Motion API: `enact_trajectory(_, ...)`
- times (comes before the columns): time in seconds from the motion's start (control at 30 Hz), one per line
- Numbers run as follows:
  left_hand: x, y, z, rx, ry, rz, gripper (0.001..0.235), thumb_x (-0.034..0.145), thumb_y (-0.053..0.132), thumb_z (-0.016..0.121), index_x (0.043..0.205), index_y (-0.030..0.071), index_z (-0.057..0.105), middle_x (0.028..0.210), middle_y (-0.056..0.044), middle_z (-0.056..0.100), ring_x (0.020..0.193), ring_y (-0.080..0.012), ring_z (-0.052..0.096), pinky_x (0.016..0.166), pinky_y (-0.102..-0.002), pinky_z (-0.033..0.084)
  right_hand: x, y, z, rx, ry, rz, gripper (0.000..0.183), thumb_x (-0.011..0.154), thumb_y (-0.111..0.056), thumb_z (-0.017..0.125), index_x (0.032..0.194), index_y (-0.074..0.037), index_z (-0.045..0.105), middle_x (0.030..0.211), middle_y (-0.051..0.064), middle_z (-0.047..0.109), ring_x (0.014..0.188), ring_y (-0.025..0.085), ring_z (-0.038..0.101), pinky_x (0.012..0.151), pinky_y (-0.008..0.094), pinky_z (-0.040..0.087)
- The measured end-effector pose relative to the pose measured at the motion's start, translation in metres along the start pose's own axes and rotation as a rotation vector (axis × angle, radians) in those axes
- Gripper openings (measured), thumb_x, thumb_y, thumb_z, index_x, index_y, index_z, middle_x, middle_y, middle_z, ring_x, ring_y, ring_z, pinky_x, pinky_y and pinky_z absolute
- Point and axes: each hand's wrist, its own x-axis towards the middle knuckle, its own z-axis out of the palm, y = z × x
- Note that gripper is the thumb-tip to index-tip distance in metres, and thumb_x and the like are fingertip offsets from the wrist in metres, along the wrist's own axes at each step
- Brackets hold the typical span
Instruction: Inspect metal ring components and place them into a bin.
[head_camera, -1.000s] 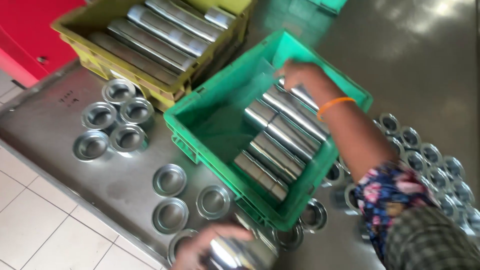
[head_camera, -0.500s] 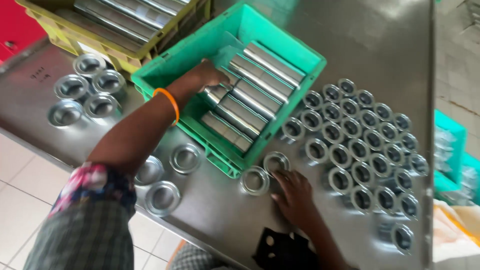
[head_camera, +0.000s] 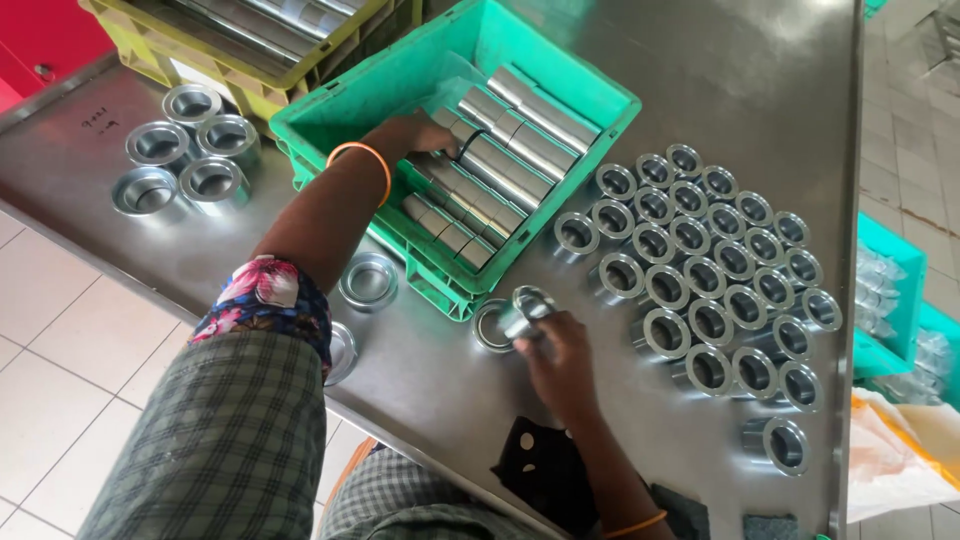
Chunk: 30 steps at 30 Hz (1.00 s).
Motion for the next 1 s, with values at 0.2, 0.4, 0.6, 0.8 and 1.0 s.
enact_trajectory(0.2, 0.006, -0.002, 0.001, 0.196, -0.013, 0.188, 0.092, 0.075, 0.059, 0.075, 0.147, 0.004, 0.057, 0.166, -0.023, 0.021, 0.140, -0.0437, 0.044, 0.113, -0.050, 0.038, 0.008, -0.057, 0.021, -0.251, -0.116, -0.112, 0.041, 0.070, -0.032, 0.085, 0.096, -0.002, 0.073, 0.105, 0.012, 0.068, 0.099, 0.038, 0.057, 0.076, 0.045, 0.051)
enact_trajectory(0.4, -0.103, 0.013, -0.031, 0.100, 0.338, 0.083, 0.098, 0.082, 0.053, 0.073, 0.155, 0.005, 0.029, 0.140, -0.023, 0.056, 0.131, -0.0455, 0.050, 0.105, -0.052, 0.045, 0.009, -0.037, 0.012, -0.299, -0.238, -0.044, 0.035, 0.070, -0.032, 0.089, 0.091, -0.006, 0.078, 0.096, 0.008, 0.073, 0.093, 0.033, 0.062, 0.075, 0.043, 0.053)
enact_trajectory(0.6, -0.163, -0.060, -0.008, 0.296, 0.982, 0.366, 0.052, 0.082, 0.026, 0.068, 0.132, 0.010, 0.063, 0.123, -0.014, 0.067, 0.119, -0.0370, 0.056, 0.098, -0.056, 0.037, 0.008, -0.001, -0.088, 0.395, -0.356, 0.629, 0.042, 0.066, -0.022, 0.088, 0.103, -0.004, 0.080, 0.091, 0.011, 0.084, 0.081, 0.018, 0.078, 0.078, 0.037, 0.062)
enact_trajectory(0.8, -0.168, -0.053, -0.007, 0.204, 1.123, 0.330, 0.030, 0.095, 0.014, 0.061, 0.125, 0.010, 0.066, 0.119, -0.011, 0.066, 0.119, -0.0343, 0.054, 0.109, -0.059, 0.030, 0.165, -0.109, -0.067, 0.279, -0.555, -0.184, 0.037, 0.082, -0.022, 0.086, 0.110, -0.002, 0.074, 0.096, 0.006, 0.080, 0.084, 0.011, 0.075, 0.079, 0.029, 0.060)
enact_trajectory(1.0, -0.176, -0.054, -0.009, 0.071, 1.193, 0.322, 0.032, 0.093, 0.016, 0.059, 0.125, 0.013, 0.066, 0.119, -0.012, 0.063, 0.119, -0.0380, 0.049, 0.106, -0.057, 0.029, 0.296, -0.132, 0.076, -0.072, -0.816, -0.500, 0.069, 0.068, -0.028, 0.091, 0.123, -0.004, 0.056, 0.103, 0.016, 0.072, 0.092, 0.026, 0.070, 0.077, 0.039, 0.055)
